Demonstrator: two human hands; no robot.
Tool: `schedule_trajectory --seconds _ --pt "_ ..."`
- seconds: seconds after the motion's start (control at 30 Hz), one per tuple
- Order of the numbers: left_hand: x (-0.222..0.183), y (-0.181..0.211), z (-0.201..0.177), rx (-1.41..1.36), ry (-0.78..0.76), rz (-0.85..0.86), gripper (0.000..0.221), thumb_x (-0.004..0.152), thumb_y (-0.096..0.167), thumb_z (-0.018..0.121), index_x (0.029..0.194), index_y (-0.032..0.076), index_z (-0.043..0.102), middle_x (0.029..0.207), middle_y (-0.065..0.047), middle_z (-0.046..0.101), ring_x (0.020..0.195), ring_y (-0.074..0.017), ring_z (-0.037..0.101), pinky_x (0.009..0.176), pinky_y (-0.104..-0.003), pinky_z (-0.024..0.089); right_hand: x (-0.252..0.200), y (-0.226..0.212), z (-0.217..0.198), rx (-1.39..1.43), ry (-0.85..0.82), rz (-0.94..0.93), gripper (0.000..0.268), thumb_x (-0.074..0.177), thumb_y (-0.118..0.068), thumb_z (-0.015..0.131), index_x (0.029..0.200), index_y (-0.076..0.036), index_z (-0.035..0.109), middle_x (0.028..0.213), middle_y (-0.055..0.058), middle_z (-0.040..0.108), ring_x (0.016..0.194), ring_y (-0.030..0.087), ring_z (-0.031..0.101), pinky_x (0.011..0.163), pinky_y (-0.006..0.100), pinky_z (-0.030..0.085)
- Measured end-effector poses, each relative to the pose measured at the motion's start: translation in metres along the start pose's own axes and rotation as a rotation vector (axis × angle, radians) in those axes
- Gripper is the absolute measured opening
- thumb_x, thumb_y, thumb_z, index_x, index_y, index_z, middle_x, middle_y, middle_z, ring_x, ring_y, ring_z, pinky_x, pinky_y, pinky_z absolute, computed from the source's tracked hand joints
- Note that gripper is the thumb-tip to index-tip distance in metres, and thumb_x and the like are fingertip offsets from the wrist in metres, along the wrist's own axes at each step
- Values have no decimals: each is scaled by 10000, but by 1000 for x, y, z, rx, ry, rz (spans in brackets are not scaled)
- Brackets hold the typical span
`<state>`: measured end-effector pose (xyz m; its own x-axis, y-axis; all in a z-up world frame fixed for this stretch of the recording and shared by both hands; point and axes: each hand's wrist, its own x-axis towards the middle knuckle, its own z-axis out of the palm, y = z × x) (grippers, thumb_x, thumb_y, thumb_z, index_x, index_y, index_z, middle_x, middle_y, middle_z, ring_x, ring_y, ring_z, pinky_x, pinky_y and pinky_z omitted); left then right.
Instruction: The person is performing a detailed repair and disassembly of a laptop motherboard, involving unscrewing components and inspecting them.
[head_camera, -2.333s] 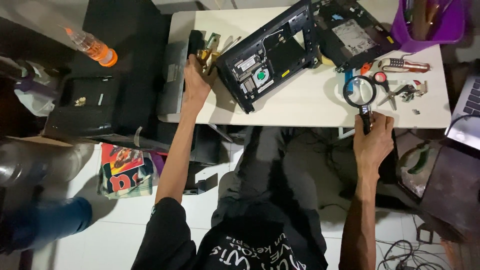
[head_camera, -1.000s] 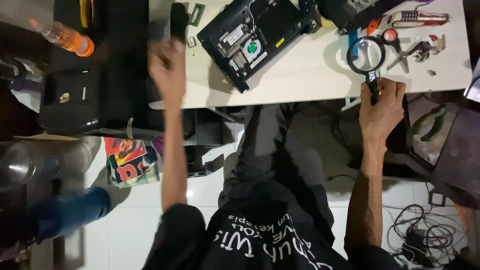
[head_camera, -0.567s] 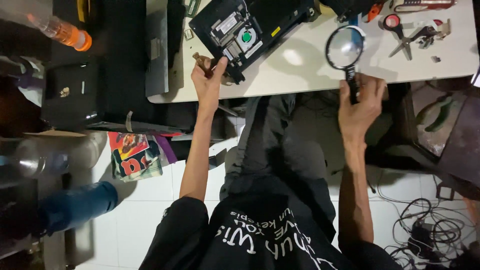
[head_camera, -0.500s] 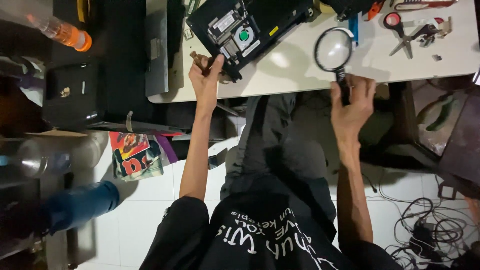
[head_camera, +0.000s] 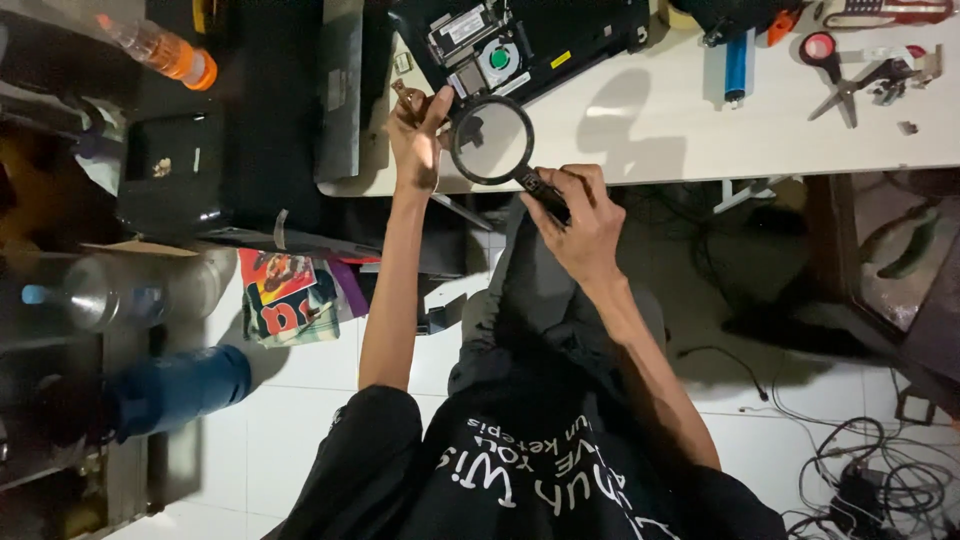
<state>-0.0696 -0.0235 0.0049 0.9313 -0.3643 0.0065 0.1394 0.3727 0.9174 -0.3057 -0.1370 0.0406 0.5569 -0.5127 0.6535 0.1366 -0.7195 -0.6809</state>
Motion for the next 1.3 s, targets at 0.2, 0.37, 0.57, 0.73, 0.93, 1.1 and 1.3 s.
schedule_trajectory --seconds 0.2,0.37,0.57,0.73,0.93,1.1,1.3 --pt "-4 7 7 -4 -120 85 366 903 53 768 786 139 432 754 31 394 706 -106 378 780 -254 374 -1 -7 2 17 -18 2 304 878 -66 881 1120 -6 707 1038 72 605 731 178 598 629 297 487" --pt "-9 14 13 -42 -120 90 317 909 -8 745 826 121 468 769 15 449 740 -113 477 837 -282 444 -5 -9 1 62 21 14 298 868 -68 887 1089 15 706 1022 92 600 698 167 572 605 289 468" --pt "-8 21 15 20 7 -41 341 853 90 825 817 122 487 730 4 532 633 -109 527 414 -285 485 -44 4 8 12 -56 -154 346 816 -106 933 1082 -18 729 1018 64 615 677 139 571 552 240 456" --pt "-11 16 13 12 -32 -12 343 875 81 807 833 131 470 780 -18 543 731 -153 600 491 -302 526 -62 -5 0 3 -143 -98 301 816 -101 904 1051 -15 737 1025 69 647 657 163 597 571 272 484" --pt "-21 31 32 136 -4 -4 369 862 140 820 767 159 464 786 16 576 703 -92 565 557 -259 502 -67 -3 -8 12 -147 -42 275 828 -87 891 1048 -7 746 1028 65 639 587 134 551 526 258 446" --pt "-26 39 38 31 -60 9 394 864 35 803 740 163 452 746 -3 597 670 -123 604 535 -295 551 -63 -2 -14 58 -130 10 278 839 -66 870 1056 24 721 1043 76 619 611 145 548 543 263 452" --pt "-43 52 60 169 -43 40 424 868 60 804 775 163 403 745 6 561 650 -82 573 512 -246 560 -66 4 -13 134 -99 92 269 849 -62 860 1048 33 706 990 88 620 592 142 508 536 268 435"
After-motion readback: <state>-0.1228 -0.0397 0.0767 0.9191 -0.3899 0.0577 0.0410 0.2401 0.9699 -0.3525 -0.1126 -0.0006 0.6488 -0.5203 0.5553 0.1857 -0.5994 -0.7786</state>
